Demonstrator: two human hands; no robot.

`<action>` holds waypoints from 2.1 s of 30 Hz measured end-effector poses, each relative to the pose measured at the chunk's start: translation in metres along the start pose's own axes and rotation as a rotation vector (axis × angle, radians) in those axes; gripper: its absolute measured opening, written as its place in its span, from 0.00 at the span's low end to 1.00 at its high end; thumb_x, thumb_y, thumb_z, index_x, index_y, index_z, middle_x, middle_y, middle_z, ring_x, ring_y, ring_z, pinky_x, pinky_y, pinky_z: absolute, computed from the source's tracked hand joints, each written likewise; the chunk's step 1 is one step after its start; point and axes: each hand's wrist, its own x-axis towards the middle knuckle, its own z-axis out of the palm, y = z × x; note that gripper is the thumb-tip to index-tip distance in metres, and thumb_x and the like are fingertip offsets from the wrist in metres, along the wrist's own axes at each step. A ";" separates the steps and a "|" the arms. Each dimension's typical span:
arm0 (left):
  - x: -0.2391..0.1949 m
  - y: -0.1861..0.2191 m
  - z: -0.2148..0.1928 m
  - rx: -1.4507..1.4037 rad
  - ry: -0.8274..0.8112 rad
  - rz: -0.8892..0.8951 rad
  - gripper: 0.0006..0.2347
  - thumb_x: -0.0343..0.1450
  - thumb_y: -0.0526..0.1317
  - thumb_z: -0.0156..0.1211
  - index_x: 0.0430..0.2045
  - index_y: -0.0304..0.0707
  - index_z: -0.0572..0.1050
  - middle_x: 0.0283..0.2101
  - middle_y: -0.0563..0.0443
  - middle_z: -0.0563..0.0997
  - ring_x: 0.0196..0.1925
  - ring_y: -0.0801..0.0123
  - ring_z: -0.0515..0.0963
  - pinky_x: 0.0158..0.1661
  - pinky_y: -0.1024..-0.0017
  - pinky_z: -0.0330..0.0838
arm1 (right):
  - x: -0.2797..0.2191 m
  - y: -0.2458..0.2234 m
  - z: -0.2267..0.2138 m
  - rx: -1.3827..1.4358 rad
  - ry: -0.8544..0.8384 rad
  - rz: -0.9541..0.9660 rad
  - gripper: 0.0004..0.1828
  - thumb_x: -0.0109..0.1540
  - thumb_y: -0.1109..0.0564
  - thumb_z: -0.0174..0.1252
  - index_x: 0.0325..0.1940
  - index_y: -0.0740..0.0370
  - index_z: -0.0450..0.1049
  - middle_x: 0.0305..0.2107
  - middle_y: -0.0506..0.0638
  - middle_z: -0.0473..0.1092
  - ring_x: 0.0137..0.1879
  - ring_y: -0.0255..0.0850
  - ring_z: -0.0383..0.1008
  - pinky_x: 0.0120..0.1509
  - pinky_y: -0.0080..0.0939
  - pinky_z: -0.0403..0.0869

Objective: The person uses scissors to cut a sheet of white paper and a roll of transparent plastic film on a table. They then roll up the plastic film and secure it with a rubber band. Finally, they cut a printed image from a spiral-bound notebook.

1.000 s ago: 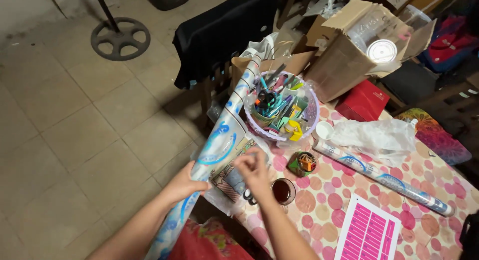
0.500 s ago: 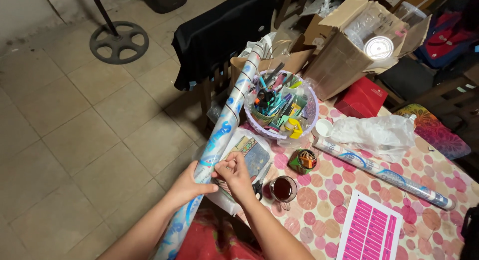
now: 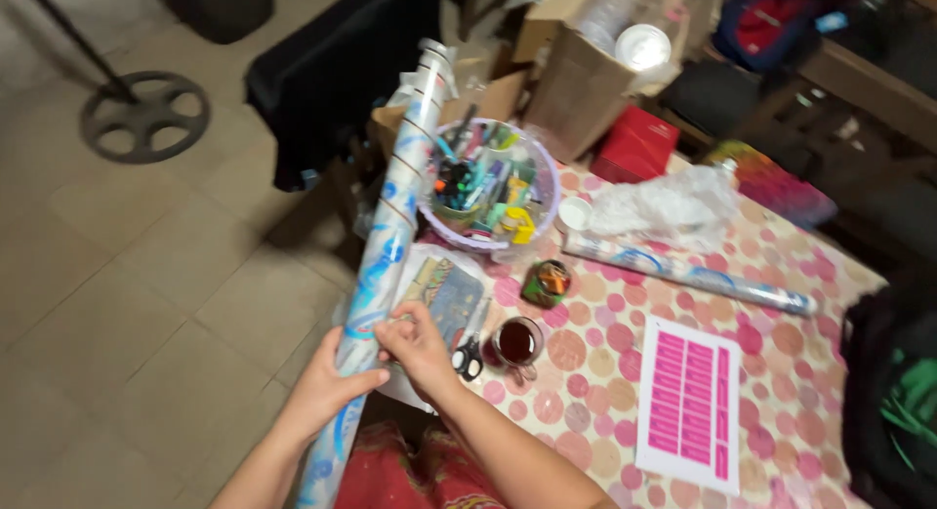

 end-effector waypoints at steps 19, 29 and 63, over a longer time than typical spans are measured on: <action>-0.027 0.022 0.028 -0.532 -0.997 0.053 0.38 0.60 0.31 0.73 0.64 0.37 0.55 0.39 0.38 0.69 0.29 0.59 0.74 0.25 0.68 0.73 | -0.047 -0.044 -0.072 -0.094 -0.402 -0.199 0.27 0.58 0.51 0.71 0.56 0.64 0.70 0.50 0.50 0.74 0.57 0.36 0.74 0.66 0.37 0.75; 0.005 0.064 0.159 -0.363 -1.223 -0.317 0.35 0.59 0.45 0.73 0.57 0.23 0.63 0.46 0.27 0.77 0.37 0.47 0.86 0.41 0.59 0.84 | -0.098 -0.165 -0.168 -0.101 -0.286 -0.074 0.34 0.58 0.39 0.69 0.59 0.60 0.71 0.33 0.48 0.76 0.24 0.30 0.71 0.14 0.26 0.61; 0.344 0.064 0.617 1.607 -0.586 0.703 0.27 0.76 0.44 0.47 0.73 0.68 0.52 0.71 0.36 0.62 0.75 0.40 0.61 0.66 0.31 0.53 | 0.097 -0.161 -0.726 0.282 1.225 -0.101 0.56 0.58 0.66 0.68 0.77 0.52 0.37 0.51 0.69 0.66 0.50 0.63 0.79 0.48 0.58 0.84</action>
